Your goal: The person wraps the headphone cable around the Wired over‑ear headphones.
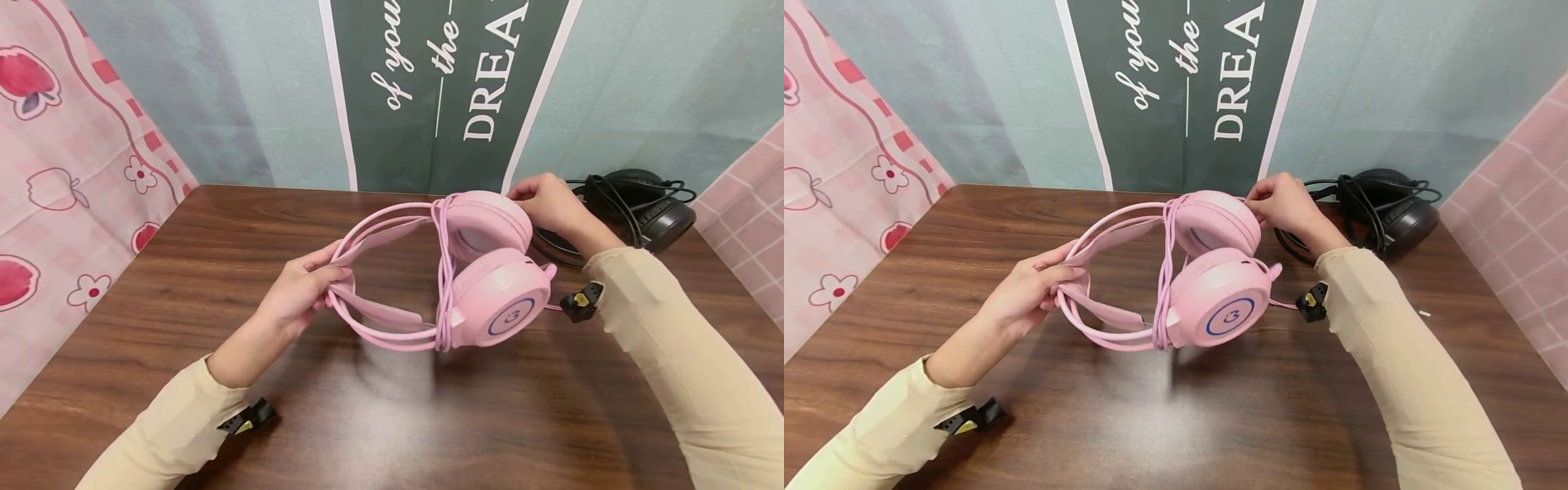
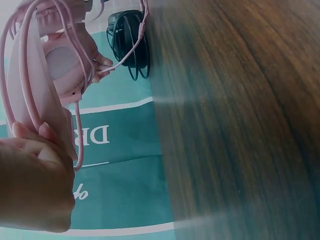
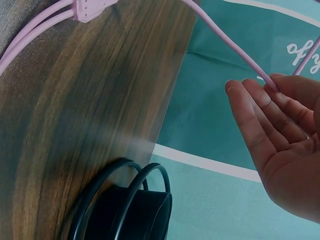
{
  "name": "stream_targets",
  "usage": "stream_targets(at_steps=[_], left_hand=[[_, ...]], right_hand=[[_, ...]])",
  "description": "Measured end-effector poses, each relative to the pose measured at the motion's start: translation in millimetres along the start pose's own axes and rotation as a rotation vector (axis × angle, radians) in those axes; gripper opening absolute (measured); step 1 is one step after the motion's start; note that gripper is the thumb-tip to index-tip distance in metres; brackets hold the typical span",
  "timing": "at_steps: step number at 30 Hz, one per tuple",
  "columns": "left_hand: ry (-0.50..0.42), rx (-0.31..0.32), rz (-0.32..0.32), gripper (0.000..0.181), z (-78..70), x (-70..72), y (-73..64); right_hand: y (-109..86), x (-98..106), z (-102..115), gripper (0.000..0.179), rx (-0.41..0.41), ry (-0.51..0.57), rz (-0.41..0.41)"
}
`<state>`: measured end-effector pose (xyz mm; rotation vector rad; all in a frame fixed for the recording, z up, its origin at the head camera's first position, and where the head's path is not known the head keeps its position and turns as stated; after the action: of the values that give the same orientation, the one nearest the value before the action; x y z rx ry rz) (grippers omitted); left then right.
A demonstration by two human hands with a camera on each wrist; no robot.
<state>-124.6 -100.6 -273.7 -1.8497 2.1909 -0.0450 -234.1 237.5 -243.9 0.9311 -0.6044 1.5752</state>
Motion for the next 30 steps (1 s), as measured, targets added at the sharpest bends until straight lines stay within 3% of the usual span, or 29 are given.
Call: stream_targets(at_steps=[7,16,23,30], left_hand=[[-0.094,0.04,-0.029,0.05,1.3,1.9,1.2],[-0.128,0.039,-0.083,0.033,2.8,2.2,2.7],[-0.184,0.058,-0.101,0.035,0.0,0.5,3.3],[-0.208,0.058,-0.104,0.034,-4.9,0.2,1.5]], right_hand=[[-0.4,-2.9,-0.5,0.011,-0.017,0.099,0.066],[-2.2,-5.1,1.5,0.008,-0.026,0.197,0.116],[-1.7,0.7,5.5,0.007,0.003,0.127,0.11],[-1.5,9.5,7.9,0.004,0.009,0.208,0.105]])
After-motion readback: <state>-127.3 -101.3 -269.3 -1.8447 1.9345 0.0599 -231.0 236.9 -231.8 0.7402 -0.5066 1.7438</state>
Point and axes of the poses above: each hand's wrist, its own y-axis towards the middle knuckle, its own x-axis out of the back of the hand, z = x × y, the point moved 1 cm from there along y, towards the middle knuckle, and after that the axes turned 1 degree about -x, right-handed, at the moved point
